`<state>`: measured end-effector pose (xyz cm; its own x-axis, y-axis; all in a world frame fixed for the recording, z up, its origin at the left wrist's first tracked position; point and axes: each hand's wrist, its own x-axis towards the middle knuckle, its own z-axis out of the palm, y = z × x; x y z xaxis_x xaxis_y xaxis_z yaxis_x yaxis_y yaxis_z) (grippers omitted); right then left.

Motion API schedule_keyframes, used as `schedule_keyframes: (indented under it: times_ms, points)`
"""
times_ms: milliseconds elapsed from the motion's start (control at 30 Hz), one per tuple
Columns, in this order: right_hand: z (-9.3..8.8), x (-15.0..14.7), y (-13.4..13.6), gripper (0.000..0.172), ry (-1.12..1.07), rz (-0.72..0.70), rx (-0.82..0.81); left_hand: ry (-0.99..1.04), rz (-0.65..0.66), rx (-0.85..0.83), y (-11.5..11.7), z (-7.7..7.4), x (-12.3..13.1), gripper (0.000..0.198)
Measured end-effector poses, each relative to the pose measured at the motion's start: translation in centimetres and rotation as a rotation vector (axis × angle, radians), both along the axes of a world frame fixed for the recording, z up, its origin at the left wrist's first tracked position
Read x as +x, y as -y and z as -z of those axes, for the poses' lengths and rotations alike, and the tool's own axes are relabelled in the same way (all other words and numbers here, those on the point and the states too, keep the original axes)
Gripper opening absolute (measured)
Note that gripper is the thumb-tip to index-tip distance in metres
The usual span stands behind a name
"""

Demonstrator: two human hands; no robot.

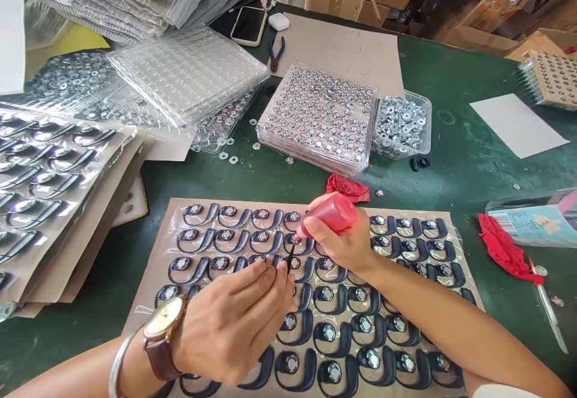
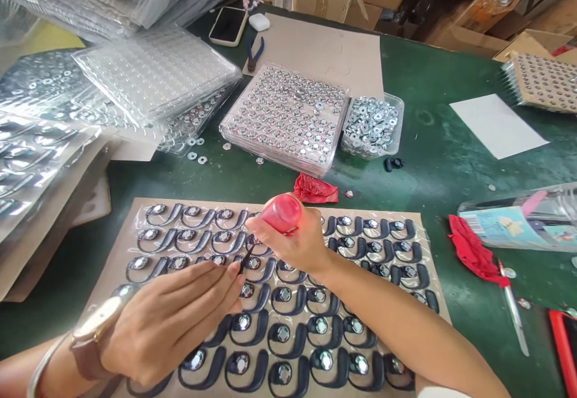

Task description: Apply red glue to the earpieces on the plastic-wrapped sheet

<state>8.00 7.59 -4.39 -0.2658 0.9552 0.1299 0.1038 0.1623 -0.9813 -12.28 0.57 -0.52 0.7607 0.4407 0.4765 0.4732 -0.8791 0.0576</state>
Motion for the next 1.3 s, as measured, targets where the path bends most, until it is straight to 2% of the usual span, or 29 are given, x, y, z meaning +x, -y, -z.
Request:
schedule_keyframes:
  times_ms: [133, 367, 667, 1033, 1300]
  points:
    - [-0.1, 0.0, -0.1, 0.020, 0.079, 0.006, 0.008, -0.010, 0.010, 0.056, 0.1, -0.2, 0.5, 0.019]
    - [-0.5, 0.0, -0.2, 0.020, 0.107, 0.040, 0.004, -0.030, 0.022, 0.034, -0.2, -0.5, 0.5, 0.020]
    - [-0.1, 0.2, -0.2, 0.021, 0.086, 0.116, 0.018, 0.004, 0.022, 0.017, 0.0, 0.3, 0.0, 0.023]
    - [-0.1, 0.1, -0.3, 0.024, 0.103, 0.059, -0.017, -0.020, 0.018, -0.018, -0.3, -0.4, 0.1, 0.022]
    - [-1.2, 0.3, -0.5, 0.030, 0.241, 0.127, 0.044, 0.062, -0.029, -0.199, -0.8, -0.3, -0.4, 0.023]
